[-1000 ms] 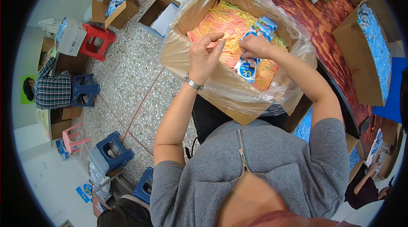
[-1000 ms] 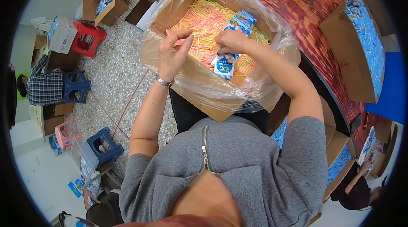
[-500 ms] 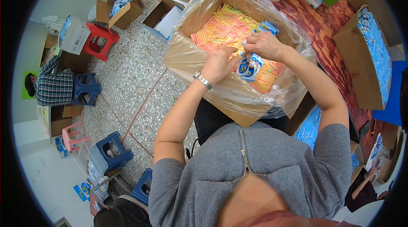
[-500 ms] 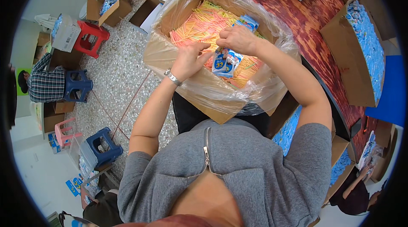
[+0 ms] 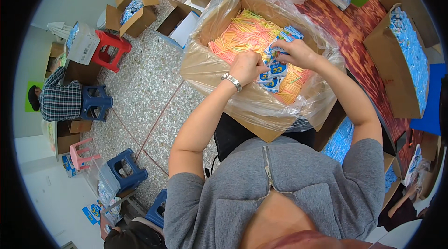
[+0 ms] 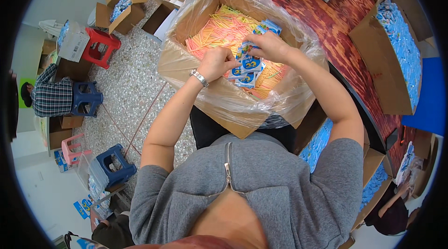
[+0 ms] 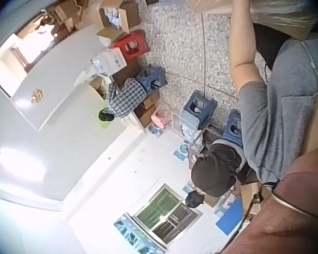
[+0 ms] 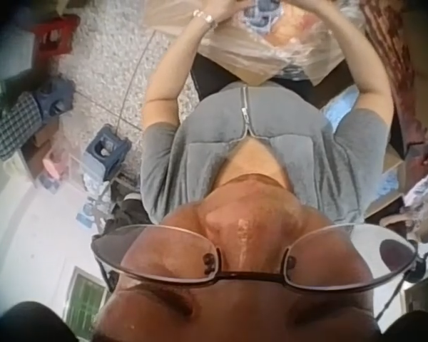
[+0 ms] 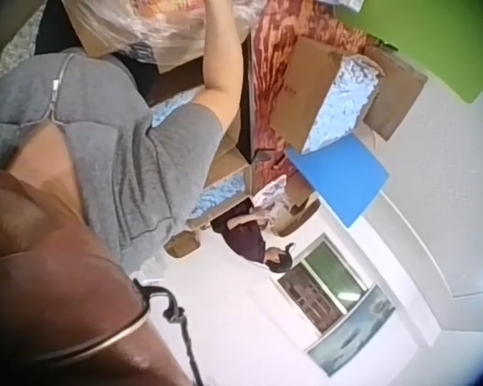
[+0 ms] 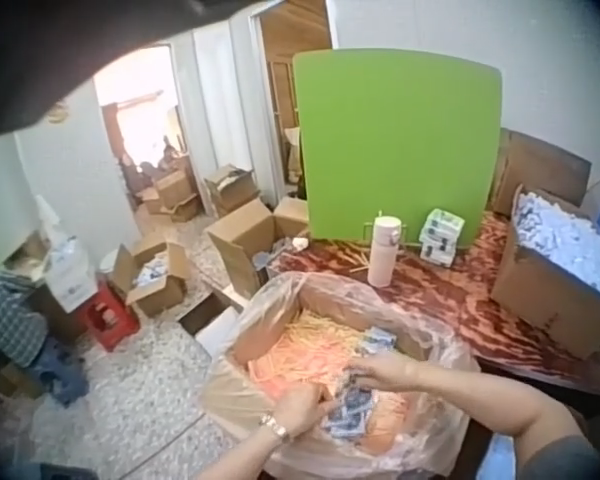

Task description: The recorder is organizing and inspecting small blue packets within a cardboard box filled with shredded material.

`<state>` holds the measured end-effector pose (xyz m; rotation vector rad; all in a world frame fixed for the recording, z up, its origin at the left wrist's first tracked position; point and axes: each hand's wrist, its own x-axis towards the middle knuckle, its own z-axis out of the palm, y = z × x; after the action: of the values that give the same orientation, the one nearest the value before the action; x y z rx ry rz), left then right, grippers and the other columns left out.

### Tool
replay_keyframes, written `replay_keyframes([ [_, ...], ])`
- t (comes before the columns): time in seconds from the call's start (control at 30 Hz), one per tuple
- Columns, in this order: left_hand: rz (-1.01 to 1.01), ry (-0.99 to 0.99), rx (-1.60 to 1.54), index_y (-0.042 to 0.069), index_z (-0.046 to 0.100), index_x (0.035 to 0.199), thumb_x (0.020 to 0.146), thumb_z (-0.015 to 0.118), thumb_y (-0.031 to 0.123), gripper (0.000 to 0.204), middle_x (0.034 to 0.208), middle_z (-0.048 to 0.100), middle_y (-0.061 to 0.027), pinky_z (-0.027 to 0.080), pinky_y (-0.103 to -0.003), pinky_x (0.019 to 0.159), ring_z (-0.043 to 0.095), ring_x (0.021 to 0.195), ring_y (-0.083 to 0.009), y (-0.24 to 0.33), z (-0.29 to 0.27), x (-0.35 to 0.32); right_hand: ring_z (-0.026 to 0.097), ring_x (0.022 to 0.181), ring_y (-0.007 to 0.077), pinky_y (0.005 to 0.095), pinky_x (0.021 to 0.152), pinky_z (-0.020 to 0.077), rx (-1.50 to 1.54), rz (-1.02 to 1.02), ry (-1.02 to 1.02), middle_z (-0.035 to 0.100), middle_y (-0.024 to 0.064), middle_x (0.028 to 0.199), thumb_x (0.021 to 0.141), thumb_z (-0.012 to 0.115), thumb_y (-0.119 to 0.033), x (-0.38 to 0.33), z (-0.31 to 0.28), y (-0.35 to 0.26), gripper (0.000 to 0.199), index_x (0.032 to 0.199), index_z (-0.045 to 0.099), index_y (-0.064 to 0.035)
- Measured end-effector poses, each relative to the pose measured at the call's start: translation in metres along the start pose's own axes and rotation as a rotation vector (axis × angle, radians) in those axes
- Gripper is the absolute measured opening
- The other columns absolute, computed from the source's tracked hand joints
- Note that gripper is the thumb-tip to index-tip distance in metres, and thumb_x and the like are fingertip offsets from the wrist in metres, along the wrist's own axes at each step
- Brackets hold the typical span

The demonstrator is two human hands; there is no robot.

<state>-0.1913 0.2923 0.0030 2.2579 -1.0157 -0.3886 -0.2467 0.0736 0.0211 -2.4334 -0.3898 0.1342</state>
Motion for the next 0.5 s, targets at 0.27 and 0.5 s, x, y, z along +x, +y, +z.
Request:
replay_keyframes([
  [0.27, 0.228, 0.304, 0.256, -0.004, 0.045, 0.132, 0.079, 0.074, 0.033, 0.071, 0.125, 0.055, -0.0222, 0.051, -0.041, 0.086, 0.060, 0.107, -0.0313, -0.002, 0.009, -0.008, 0.066, 0.072, 0.0322, 0.0410, 0.062, 0.0500, -0.431, -0.028, -0.117, 0.065, 0.0187, 0.078, 0.085, 0.067, -0.016, -0.007, -0.049, -0.020, 0.021, 0.100, 0.061, -0.0039],
  [0.5, -0.008, 0.199, -0.646, -0.003, 0.067, 0.093, 0.084, 0.070, 0.021, 0.025, 0.073, 0.067, -0.0095, 0.049, -0.029, 0.059, 0.062, 0.063, -0.0130, 0.003, 0.009, -0.026, 0.065, 0.067, 0.0133, 0.0274, 0.061, 0.0513, 0.158, -0.126, 0.123, 0.066, 0.0083, 0.076, 0.085, 0.066, -0.007, 0.008, -0.037, -0.066, 0.013, 0.094, 0.063, 0.0019],
])
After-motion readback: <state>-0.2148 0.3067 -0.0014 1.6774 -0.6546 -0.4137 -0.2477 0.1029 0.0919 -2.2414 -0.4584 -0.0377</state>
